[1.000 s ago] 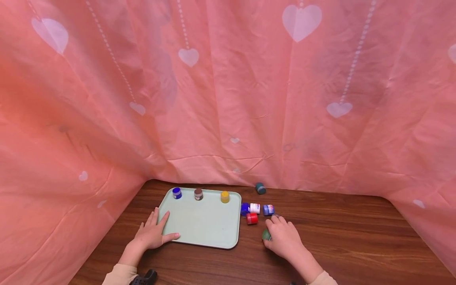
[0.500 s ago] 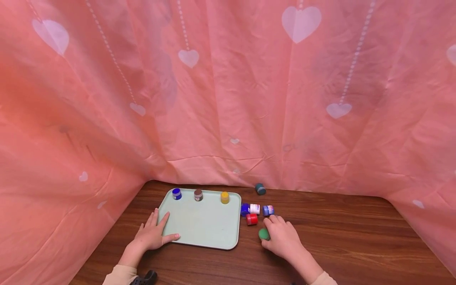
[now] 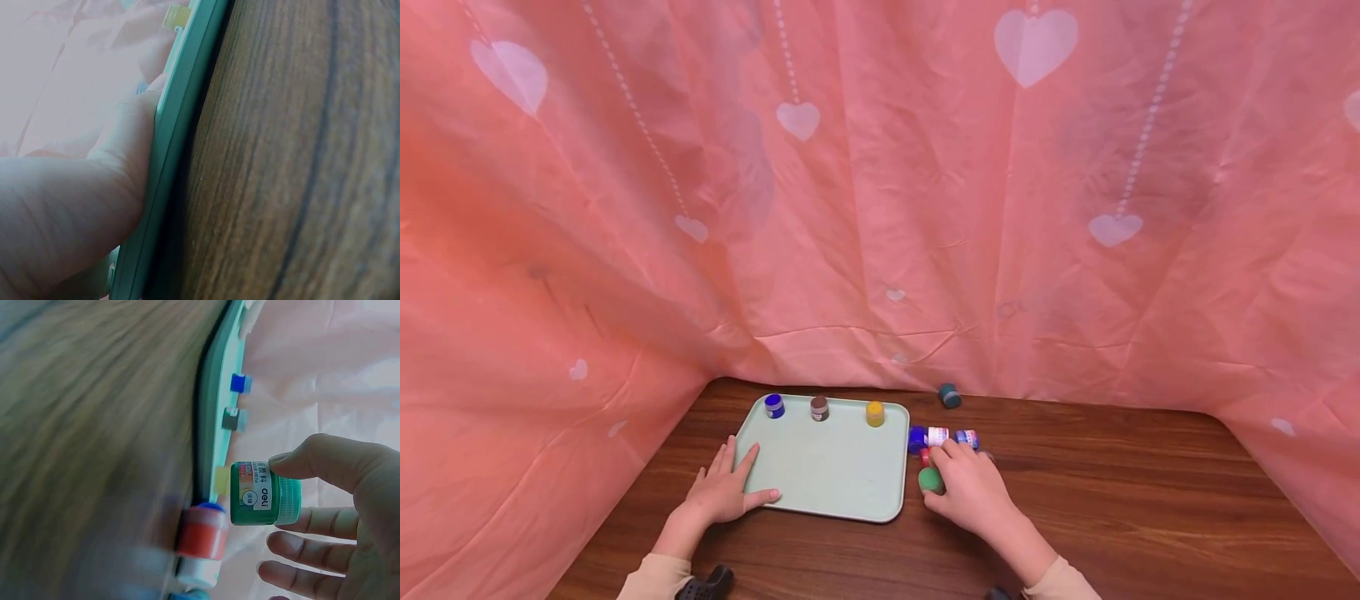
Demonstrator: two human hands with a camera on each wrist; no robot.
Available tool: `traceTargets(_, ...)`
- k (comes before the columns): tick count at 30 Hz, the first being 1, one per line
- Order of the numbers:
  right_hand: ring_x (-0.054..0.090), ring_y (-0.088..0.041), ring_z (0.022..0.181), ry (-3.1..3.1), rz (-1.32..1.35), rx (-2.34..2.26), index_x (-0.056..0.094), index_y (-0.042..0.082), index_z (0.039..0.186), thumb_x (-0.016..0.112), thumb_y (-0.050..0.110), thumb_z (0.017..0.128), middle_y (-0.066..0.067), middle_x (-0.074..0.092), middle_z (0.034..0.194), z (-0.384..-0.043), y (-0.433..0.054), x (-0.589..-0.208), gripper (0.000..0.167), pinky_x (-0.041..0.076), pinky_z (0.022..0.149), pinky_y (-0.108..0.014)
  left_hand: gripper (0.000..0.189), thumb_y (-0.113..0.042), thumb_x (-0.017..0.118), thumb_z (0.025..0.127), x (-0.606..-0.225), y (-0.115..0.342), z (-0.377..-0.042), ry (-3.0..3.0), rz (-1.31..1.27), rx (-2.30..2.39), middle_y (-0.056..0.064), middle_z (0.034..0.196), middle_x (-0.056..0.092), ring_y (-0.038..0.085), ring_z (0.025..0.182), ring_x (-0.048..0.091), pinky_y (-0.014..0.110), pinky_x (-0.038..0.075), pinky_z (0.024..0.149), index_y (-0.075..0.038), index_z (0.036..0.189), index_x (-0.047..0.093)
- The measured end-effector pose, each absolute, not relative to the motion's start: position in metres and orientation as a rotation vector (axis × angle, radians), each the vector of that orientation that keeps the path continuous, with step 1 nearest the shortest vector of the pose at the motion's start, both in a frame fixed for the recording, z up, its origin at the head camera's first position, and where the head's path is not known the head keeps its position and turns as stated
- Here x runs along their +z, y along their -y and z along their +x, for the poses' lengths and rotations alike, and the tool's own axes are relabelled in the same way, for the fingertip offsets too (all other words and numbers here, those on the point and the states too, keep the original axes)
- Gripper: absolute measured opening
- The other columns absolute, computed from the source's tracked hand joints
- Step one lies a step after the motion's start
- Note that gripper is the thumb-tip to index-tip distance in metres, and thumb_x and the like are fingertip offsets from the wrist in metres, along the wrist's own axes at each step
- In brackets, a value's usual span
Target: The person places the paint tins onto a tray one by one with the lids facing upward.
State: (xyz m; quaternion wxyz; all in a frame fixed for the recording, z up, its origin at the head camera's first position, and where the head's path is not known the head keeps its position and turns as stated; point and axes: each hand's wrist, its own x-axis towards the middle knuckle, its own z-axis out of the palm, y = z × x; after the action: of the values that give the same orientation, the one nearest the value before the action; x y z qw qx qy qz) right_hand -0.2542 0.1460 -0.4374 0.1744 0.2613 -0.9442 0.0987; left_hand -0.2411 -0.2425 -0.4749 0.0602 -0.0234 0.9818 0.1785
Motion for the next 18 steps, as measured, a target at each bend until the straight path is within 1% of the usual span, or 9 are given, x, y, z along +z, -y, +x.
traceTargets(5,0.040,-0.007,0.068,2.612,0.807,0.310,0.062,0.018,0.085,0.080,0.035,0.068,0.011,0.045,0.076,-0.259,-0.133,-0.435,0.030,0.032,0.055,-0.020,0.109,-0.079,0.058,0.075,-0.476,0.241,-0.241,-2.973,-0.062,0.567,0.028,0.162,0.001,0.047,0.149,0.005,0.073,0.010,0.111,-0.010,0.155,0.027)
traceTargets(10,0.038,-0.006,0.066,2.555,0.871,0.335,0.059,0.019,0.082,0.079,0.033,0.068,0.012,0.041,0.073,-0.264,-0.118,-0.431,0.029,0.030,0.055,-0.019,0.106,-0.075,0.060,0.077,-0.473,0.241,-0.242,-2.976,-0.072,0.553,0.029,0.161,0.001,0.048,0.149,0.006,0.074,0.011,0.110,-0.010,0.155,0.027)
traceTargets(15,0.044,-0.008,0.070,2.567,0.886,0.358,0.061,0.017,0.085,0.079,0.034,0.070,0.011,0.045,0.076,-0.267,-0.103,-0.428,0.029,0.033,0.057,-0.020,0.106,-0.075,0.061,0.077,-0.473,0.244,-0.244,-2.977,-0.067,0.549,0.029,0.161,0.004,0.049,0.148,0.008,0.076,0.008,0.109,-0.011,0.155,0.027)
traceTargets(18,0.047,-0.010,0.072,2.578,0.901,0.369,0.062,0.016,0.086,0.079,0.035,0.070,0.009,0.049,0.079,-0.267,-0.094,-0.427,0.029,0.036,0.058,-0.022,0.107,-0.075,0.059,0.077,-0.475,0.250,-0.244,-2.979,-0.074,0.555,0.026,0.162,0.006,0.047,0.149,0.008,0.077,0.005,0.108,-0.011,0.155,0.025)
